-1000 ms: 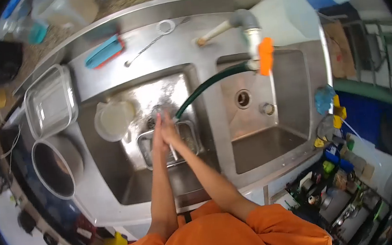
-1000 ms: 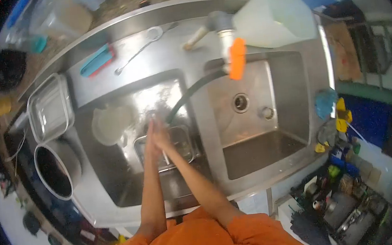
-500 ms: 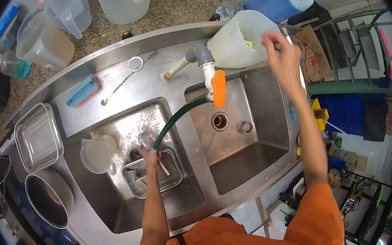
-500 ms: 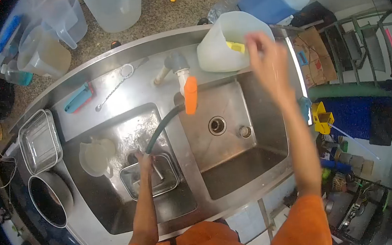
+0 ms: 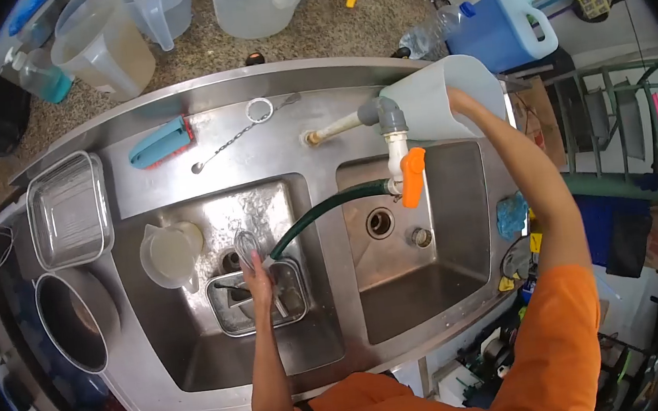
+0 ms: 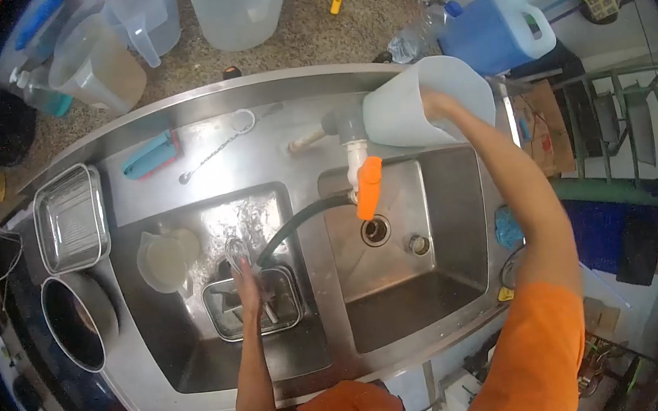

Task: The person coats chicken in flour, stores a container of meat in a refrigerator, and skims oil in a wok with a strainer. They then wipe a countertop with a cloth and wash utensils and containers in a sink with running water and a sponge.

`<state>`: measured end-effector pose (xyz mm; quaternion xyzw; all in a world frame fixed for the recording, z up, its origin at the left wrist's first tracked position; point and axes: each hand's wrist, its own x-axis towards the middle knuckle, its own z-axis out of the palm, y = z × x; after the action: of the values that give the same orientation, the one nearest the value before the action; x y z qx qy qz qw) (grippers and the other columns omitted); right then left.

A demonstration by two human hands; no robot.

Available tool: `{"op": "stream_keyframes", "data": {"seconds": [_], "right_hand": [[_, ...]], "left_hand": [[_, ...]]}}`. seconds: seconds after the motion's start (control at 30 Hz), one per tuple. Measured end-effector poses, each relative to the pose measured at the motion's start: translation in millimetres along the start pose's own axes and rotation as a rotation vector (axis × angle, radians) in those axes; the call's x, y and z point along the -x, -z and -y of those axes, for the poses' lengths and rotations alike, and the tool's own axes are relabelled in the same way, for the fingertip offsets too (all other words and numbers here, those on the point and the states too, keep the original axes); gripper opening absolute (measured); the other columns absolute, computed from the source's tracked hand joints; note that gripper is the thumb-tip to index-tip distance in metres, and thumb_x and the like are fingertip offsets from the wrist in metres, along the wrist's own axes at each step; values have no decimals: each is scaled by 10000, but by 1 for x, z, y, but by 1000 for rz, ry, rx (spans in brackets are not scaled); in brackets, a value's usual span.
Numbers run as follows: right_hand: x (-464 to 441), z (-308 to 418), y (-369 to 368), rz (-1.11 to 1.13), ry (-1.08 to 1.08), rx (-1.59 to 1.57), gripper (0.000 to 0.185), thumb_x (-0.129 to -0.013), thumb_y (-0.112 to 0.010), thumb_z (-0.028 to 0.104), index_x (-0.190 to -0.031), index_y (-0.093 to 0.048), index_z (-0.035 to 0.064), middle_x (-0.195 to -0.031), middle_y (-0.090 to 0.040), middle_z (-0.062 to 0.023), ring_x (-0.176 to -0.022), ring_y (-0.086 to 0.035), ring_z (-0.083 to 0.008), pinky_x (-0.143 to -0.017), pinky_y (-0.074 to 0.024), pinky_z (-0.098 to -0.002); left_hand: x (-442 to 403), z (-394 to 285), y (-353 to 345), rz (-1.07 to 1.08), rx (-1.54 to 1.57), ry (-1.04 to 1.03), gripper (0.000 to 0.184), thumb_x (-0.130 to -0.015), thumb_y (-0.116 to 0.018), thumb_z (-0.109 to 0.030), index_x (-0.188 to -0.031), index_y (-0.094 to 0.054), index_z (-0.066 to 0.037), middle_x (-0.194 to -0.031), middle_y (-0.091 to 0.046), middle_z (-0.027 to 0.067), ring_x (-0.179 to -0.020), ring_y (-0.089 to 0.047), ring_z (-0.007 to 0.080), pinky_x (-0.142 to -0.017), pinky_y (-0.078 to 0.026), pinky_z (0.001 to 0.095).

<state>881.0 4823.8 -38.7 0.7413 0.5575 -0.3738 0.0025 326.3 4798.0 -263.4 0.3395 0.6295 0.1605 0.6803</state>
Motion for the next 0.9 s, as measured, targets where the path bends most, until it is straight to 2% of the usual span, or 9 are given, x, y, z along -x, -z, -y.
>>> {"op": "stream_keyframes", "data": {"seconds": [0.2, 0.4, 0.53, 0.57, 0.67, 0.7, 0.8, 0.87, 0.9], "right_hand": [[111, 103, 65, -283, -270, -377, 366, -689, -710, 158, -1005, -587, 22, -912, -619, -83, -827, -572, -151, -716, -469, -284], [217, 194, 65, -344, 22, -803, 709, -751, -763, 357, -1253, -417, -5, -1064, -590, -93, -925, -597, -164, -819, -498, -305], [207, 283, -34, -177, -93, -846, 597, -742, -776, 326, -1165, -505, 3, -1049, -605, -96, -916, -607, -157, -791, -513, -326], [191, 309, -66, -139, -55, -706, 598, -731, -786, 327, -1161, -527, 3, -1021, -619, -108, -916, -613, -179, -805, -507, -346], [126, 340, -227, -384, 95, -537, 747, -684, -808, 321, -1264, -435, 33, -1202, -453, -216, -1121, -459, -354, -964, -376, -438], [105, 354, -267, -395, 35, -564, 746, -694, -796, 297, -1281, -417, 35, -1178, -461, -225, -1106, -458, -378, -956, -378, -447], [48, 366, -365, -568, -87, -651, 684, -736, -746, 243, -1294, -398, 52, -1176, -464, -247, -1092, -462, -426, -931, -389, -475], [18, 375, -375, -523, -214, -560, 587, -766, -715, 227, -1256, -442, 53, -1146, -501, -272, -1014, -517, -433, -866, -429, -475], [10, 378, -379, -505, -283, -509, 540, -780, -699, 218, -1237, -464, 53, -1131, -520, -285, -974, -545, -436, -833, -450, -475]], "left_hand": [[-6, -10, -6, -36, 28, 17, 952, -879, -495, -604, -1431, -122, 76, -549, -444, 21, -414, -442, 115, -386, -373, 254], [5, -20, -4, 5, 253, -50, 557, -939, -395, -569, -896, -536, -31, -710, -563, 69, -422, -441, 110, -385, -370, 239], [11, -14, 4, -4, 179, -146, 455, -984, -400, -421, -1255, -475, -64, -730, -562, 52, -414, -392, 88, -359, -335, 235], [40, -44, 2, -6, 177, -146, 463, -994, -395, -365, -1361, -385, -83, -862, -605, 73, -575, -541, 122, -478, -459, 251], [29, 1, 2, 68, 318, -394, 479, -996, -392, -376, -1328, -413, -31, -1211, -535, 107, -941, -590, 194, -779, -515, 328], [57, -19, 9, 181, 457, -229, 442, -988, -417, -315, -1338, -409, -46, -1213, -541, 106, -1032, -560, 189, -859, -486, 321], [75, -19, 24, 142, 556, -17, 401, -975, -445, -324, -1265, -472, -48, -1086, -593, 81, -916, -607, 153, -728, -525, 279], [67, -8, 38, 124, 317, 190, 687, -925, -251, -651, -1143, -542, -69, -702, -568, -9, -427, -469, 96, -313, -303, 227], [68, -5, 42, 117, 314, 264, 716, -910, -224, -681, -1074, -565, -73, -665, -558, -4, -413, -457, 98, -313, -303, 231]]}}
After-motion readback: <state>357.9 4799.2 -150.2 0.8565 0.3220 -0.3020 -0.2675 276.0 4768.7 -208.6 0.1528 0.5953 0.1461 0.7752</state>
